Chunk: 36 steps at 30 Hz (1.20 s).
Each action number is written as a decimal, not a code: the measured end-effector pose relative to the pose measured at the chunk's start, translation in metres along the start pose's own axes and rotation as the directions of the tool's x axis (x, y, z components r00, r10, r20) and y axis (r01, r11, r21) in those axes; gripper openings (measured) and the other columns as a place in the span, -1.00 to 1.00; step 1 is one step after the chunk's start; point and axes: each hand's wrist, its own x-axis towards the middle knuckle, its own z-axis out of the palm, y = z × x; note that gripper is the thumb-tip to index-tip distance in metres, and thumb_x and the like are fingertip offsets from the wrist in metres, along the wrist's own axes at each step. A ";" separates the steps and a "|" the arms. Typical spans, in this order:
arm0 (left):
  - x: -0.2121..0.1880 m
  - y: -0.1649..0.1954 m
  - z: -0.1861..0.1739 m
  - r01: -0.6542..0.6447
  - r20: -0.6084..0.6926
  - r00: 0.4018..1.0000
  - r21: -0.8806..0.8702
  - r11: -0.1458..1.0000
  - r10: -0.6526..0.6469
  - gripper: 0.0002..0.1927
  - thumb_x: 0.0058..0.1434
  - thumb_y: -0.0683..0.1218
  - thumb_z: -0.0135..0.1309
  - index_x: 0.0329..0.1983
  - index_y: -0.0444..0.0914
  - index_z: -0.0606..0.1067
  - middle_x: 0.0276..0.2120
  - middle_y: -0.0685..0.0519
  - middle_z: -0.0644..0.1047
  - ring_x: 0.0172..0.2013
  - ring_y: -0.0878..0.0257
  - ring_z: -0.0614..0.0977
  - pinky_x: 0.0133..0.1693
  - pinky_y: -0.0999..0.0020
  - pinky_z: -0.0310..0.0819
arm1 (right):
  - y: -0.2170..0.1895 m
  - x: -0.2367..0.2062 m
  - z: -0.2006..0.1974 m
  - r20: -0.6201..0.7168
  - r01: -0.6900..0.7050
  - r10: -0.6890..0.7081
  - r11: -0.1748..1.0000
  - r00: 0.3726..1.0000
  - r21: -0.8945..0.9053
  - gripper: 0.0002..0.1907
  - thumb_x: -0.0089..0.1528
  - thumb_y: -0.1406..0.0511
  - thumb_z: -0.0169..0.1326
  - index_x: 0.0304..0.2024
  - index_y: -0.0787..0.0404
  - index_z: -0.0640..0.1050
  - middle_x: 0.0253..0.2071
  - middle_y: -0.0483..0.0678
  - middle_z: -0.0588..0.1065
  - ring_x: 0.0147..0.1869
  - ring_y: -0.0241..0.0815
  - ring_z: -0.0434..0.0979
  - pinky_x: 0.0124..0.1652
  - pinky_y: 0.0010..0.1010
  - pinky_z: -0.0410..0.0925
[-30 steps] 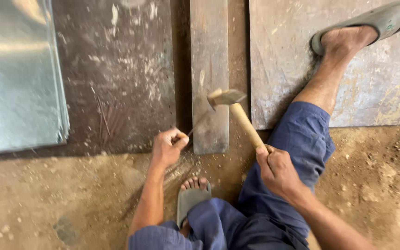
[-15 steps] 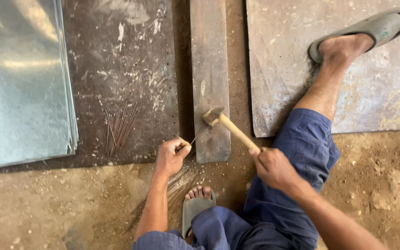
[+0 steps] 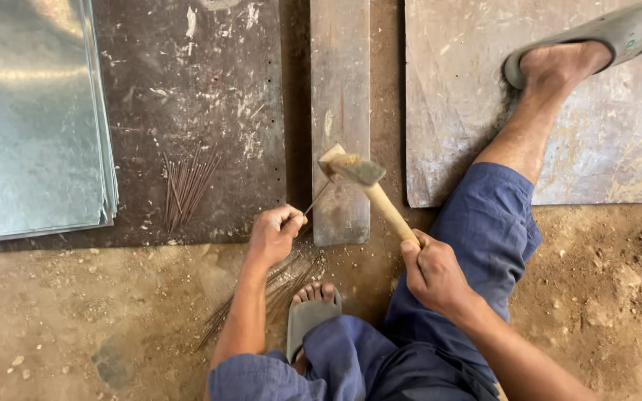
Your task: The person sits on the ground and hammers the tips of thin metal nails against a flat metal plate to point them, holding each nail in one hand and striking it with a hammer in the other, then sets finished nails aside and picks up the next one.
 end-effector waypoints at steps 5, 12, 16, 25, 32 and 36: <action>-0.002 0.002 0.000 0.015 0.030 0.999 -0.001 1.000 -0.015 -0.84 0.27 -0.10 0.11 -0.31 -0.28 0.62 -0.59 0.07 0.55 -0.52 0.35 0.53 -0.42 0.34 0.40 | 0.003 0.003 0.003 0.034 -0.202 0.203 0.978 0.979 -0.045 -0.41 0.42 0.21 -0.08 -0.65 0.45 0.38 -0.57 0.28 0.39 -0.58 0.26 0.33 -0.46 -0.03 0.21; -0.001 0.002 0.002 0.012 0.023 1.000 -0.016 1.000 -0.012 -0.79 0.29 -0.06 0.05 -0.32 -0.26 0.62 -0.61 0.06 0.55 -0.54 0.33 0.54 -0.44 0.33 0.40 | 0.005 0.003 0.006 0.044 -0.133 0.136 0.989 0.990 -0.066 -0.40 0.42 0.22 -0.06 -0.69 0.44 0.34 -0.58 0.27 0.36 -0.60 0.25 0.30 -0.46 -0.03 0.20; -0.002 0.002 0.003 0.039 0.029 0.999 -0.014 0.999 -0.038 -0.79 0.30 -0.08 0.02 -0.30 -0.27 0.61 -0.60 0.06 0.54 -0.53 0.33 0.54 -0.43 0.34 0.40 | 0.002 0.004 0.006 -0.030 -0.129 0.129 0.992 0.991 0.008 -0.45 0.41 0.27 -0.07 -0.66 0.42 0.35 -0.56 0.23 0.37 -0.59 0.23 0.32 -0.49 -0.03 0.20; 0.003 0.000 0.015 0.087 0.007 0.996 -0.083 0.993 -0.087 -0.76 0.35 -0.04 -0.01 -0.26 -0.27 0.58 -0.64 0.06 0.48 -0.57 0.34 0.48 -0.45 0.32 0.38 | 0.004 -0.011 0.014 -0.039 -0.087 0.087 0.996 0.995 0.007 -0.53 0.39 0.28 -0.08 -0.59 0.42 0.38 -0.50 0.24 0.40 -0.56 0.25 0.38 -0.49 -0.04 0.24; -0.002 -0.028 -0.006 0.055 -0.246 0.965 -0.129 0.990 -0.086 -0.73 0.42 -0.03 -0.04 -0.28 -0.27 0.57 -0.55 0.02 0.56 -0.53 0.31 0.55 -0.40 0.27 0.48 | 0.030 -0.011 0.029 -0.020 -0.169 0.168 0.968 0.986 -0.186 -0.48 0.37 0.21 -0.01 -0.63 0.42 0.45 -0.42 0.29 0.49 -0.45 0.32 0.49 -0.38 0.03 0.32; -0.006 -0.064 -0.076 0.204 -0.642 0.765 0.180 0.962 -0.042 -0.80 0.43 -0.03 -0.03 -0.22 -0.22 0.51 -0.39 -0.02 0.60 -0.38 0.09 0.63 -0.34 0.12 0.52 | 0.054 -0.035 0.049 -0.008 -0.218 0.219 0.964 0.976 -0.150 -0.58 0.40 0.22 -0.03 -0.47 0.40 0.48 -0.49 0.31 0.46 -0.40 0.34 0.49 -0.37 0.00 0.33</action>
